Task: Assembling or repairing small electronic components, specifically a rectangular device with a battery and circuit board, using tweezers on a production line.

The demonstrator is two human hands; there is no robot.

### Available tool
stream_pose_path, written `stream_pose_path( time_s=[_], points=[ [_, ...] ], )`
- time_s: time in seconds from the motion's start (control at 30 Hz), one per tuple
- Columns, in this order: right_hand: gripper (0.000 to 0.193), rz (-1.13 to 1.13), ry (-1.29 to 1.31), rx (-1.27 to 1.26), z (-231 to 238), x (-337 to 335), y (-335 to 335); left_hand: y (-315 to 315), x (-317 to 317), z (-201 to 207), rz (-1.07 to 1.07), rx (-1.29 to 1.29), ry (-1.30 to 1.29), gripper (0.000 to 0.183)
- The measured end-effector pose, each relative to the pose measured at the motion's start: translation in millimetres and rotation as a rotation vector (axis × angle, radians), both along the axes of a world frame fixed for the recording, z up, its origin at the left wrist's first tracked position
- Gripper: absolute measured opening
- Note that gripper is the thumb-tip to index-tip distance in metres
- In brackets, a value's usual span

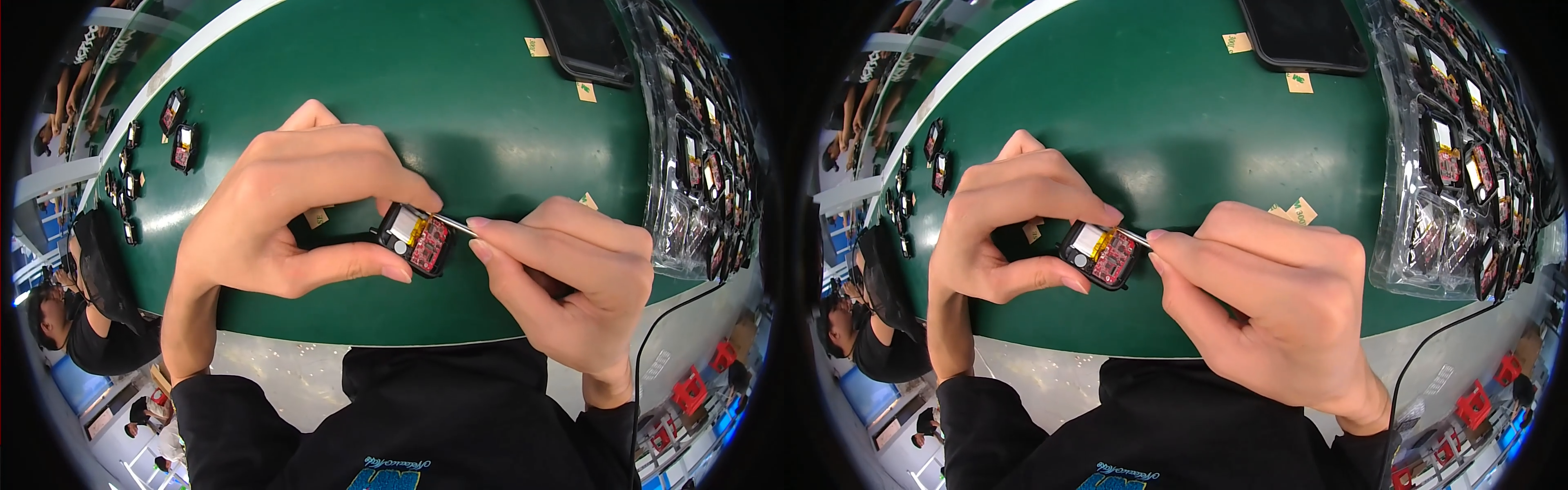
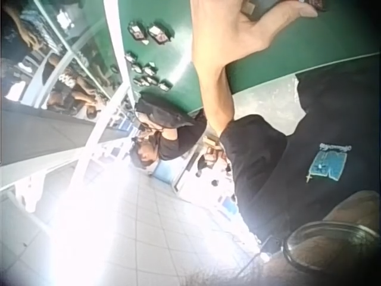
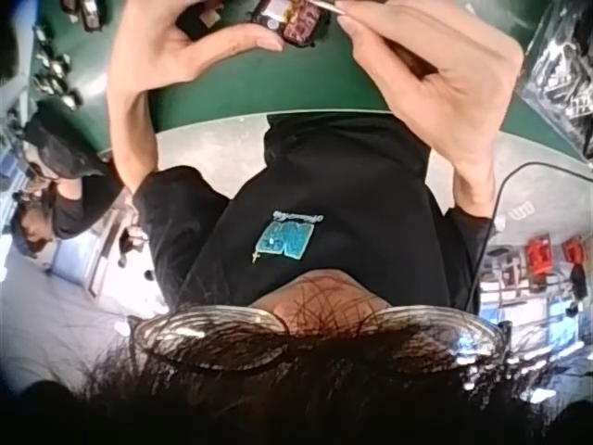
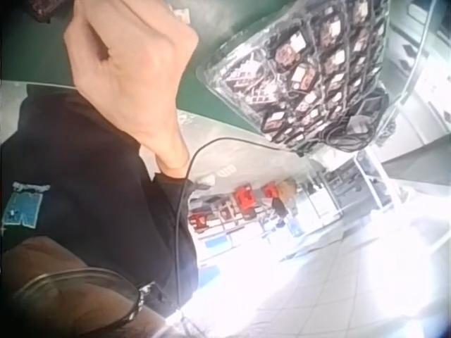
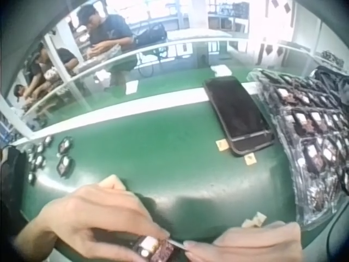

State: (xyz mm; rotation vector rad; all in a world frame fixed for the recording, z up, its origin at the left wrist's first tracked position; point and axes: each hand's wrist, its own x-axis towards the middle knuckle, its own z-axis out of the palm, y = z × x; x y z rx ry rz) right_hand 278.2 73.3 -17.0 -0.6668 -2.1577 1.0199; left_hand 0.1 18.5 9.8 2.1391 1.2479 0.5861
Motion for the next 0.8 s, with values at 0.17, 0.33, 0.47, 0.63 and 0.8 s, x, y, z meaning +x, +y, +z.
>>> stream_pose_path(
  time_s=[0.17, 0.33, 0.47, 0.63, 0.8],
  points=[
    [0.024, -0.019, -0.023, -0.022, 4, 0, -3, -3, 3, 0, -0.013, 0.046, 0.012, 0.056],
    [0.025, -0.007, 0.0, -0.009, -1, 1, -4, -3, 3, 1, -0.005, 0.05, 0.005, 0.056],
    [0.025, -0.011, 0.005, 0.027, 0, -1, -3, -3, 2, 1, 0.016, 0.031, -0.005, 0.056],
    [0.024, -0.008, 0.015, 0.041, 1, 1, 0, -1, 1, 2, 0.002, 0.037, 0.003, 0.055],
    [0.02, -0.029, 0.082, -0.079, 12, 16, -5, -2, 10, 0, 0.004, 0.138, 0.056, 0.056]
  ],
)
